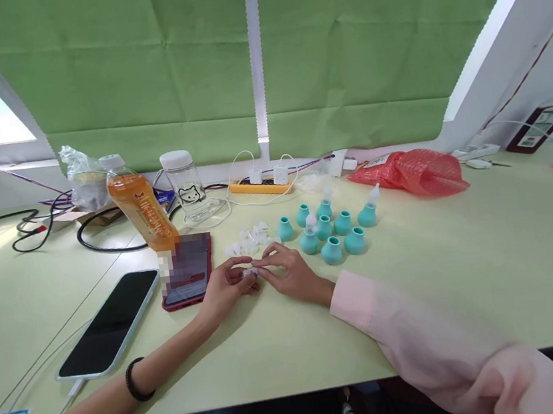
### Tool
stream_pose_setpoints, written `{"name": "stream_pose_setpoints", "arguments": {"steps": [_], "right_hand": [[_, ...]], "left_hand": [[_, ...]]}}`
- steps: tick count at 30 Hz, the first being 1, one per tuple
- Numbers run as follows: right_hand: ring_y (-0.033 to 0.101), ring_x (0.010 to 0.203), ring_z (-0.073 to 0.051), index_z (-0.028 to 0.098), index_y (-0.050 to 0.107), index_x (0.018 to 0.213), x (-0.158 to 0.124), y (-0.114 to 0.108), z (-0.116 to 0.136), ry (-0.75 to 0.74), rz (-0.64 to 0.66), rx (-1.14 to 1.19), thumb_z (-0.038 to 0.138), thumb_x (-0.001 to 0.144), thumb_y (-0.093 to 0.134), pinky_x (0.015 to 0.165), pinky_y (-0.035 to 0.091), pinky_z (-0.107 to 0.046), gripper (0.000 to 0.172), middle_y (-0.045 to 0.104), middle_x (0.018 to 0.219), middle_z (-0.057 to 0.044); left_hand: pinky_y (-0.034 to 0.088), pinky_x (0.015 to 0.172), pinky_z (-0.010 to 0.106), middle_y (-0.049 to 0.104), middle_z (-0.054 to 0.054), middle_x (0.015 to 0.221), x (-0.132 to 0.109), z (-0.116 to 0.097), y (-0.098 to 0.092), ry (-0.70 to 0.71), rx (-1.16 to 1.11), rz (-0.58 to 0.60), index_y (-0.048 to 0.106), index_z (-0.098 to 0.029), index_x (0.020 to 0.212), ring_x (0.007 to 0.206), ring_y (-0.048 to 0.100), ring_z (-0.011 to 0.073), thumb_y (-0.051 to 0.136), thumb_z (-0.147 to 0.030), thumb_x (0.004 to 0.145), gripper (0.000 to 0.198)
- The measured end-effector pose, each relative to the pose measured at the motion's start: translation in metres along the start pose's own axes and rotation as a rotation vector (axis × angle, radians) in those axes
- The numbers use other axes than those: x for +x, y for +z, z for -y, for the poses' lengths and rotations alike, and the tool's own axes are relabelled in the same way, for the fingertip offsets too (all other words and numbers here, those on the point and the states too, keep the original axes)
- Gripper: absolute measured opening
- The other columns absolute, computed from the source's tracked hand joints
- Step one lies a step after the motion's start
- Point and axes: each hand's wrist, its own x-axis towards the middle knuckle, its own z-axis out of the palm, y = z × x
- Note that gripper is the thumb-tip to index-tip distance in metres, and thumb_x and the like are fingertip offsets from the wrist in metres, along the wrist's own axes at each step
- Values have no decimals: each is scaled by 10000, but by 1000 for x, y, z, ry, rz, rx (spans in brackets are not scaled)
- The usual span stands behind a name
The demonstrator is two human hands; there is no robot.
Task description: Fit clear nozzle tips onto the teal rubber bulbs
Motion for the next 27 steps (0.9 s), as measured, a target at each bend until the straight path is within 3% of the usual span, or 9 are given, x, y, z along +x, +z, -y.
{"name": "stream_pose_setpoints", "arguments": {"steps": [14,19,24,27], "right_hand": [[551,730,-140,243,558,992,1,3,-4,-212,-30,-87,74,735,475,712,461,-354,319,647,835,-16],[544,771,-165,234,565,979,-1,3,-2,-141,-2,-39,166,697,557,713,464,-377,290,641,854,-20],[529,759,-149,214,588,942,-2,4,0,4,18,48,153,695,555,625,484,-306,256,630,807,-29],[526,763,-151,213,587,940,-2,6,1,-12,16,40,160,706,549,635,481,-309,243,630,808,-28]], "left_hand": [[467,538,254,555,-25,534,-4,-2,2,116,96,-29,472,-151,934,519,569,132,534,-245,696,264],[473,550,257,567,-18,569,-5,-4,3,122,53,-45,471,-158,926,528,571,127,537,-262,699,258],[479,565,259,533,-36,537,-6,-2,2,137,19,-46,464,-159,921,538,566,125,553,-249,694,260],[479,562,256,546,-23,559,-5,-2,1,128,40,-35,484,-148,939,538,567,126,550,-257,700,271]]}}
